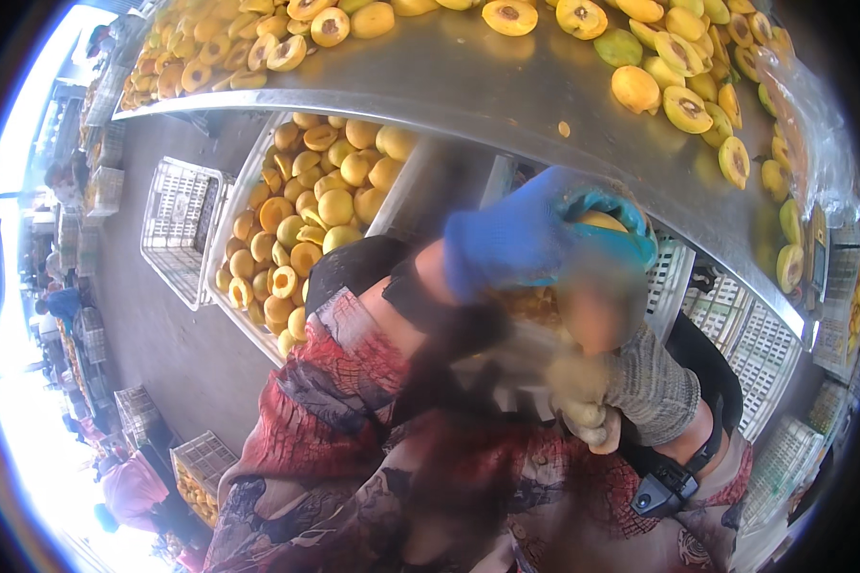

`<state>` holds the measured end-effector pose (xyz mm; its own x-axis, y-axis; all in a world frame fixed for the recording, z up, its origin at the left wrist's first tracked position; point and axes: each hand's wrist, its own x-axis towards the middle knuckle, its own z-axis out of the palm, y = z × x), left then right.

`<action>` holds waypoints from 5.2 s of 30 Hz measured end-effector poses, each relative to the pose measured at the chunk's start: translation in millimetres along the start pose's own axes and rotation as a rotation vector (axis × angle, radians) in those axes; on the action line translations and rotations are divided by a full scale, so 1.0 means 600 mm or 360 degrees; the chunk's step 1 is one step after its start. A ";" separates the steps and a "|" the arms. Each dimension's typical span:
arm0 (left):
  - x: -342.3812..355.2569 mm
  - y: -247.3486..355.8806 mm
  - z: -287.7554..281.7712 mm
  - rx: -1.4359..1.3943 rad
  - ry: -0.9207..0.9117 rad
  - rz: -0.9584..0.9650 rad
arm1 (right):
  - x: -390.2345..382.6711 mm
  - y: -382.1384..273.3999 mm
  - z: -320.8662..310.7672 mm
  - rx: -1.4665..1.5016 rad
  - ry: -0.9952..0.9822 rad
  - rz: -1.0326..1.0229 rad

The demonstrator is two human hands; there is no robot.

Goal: The person removes pits from halved yellow fruit by hand, placing the pitted halves into a white crate and the pits into a separate basket. The process is repeated continuously with fruit from a metal table.

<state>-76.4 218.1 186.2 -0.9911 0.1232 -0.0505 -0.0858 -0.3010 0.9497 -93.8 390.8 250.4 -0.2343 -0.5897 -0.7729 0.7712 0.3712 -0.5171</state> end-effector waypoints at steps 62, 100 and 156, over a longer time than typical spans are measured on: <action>-0.132 0.080 -0.097 -0.0716 0.1143 0.0850 | 0.144 0.056 -0.120 -0.3311 0.0557 -0.0660; -0.318 -0.197 -0.530 0.2243 0.1474 -0.0825 | 0.242 0.071 -0.084 -0.2796 0.0189 -0.1656; 0.090 0.027 0.021 0.0182 0.0703 0.0279 | 0.095 -0.038 -0.114 -0.1230 0.0652 -0.1863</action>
<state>-129.9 231.9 202.7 -0.9402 -0.3404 0.0106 0.0736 -0.1727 0.9822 -165.3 397.9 192.6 -0.7416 -0.6266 0.2395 -0.4470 0.1954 -0.8729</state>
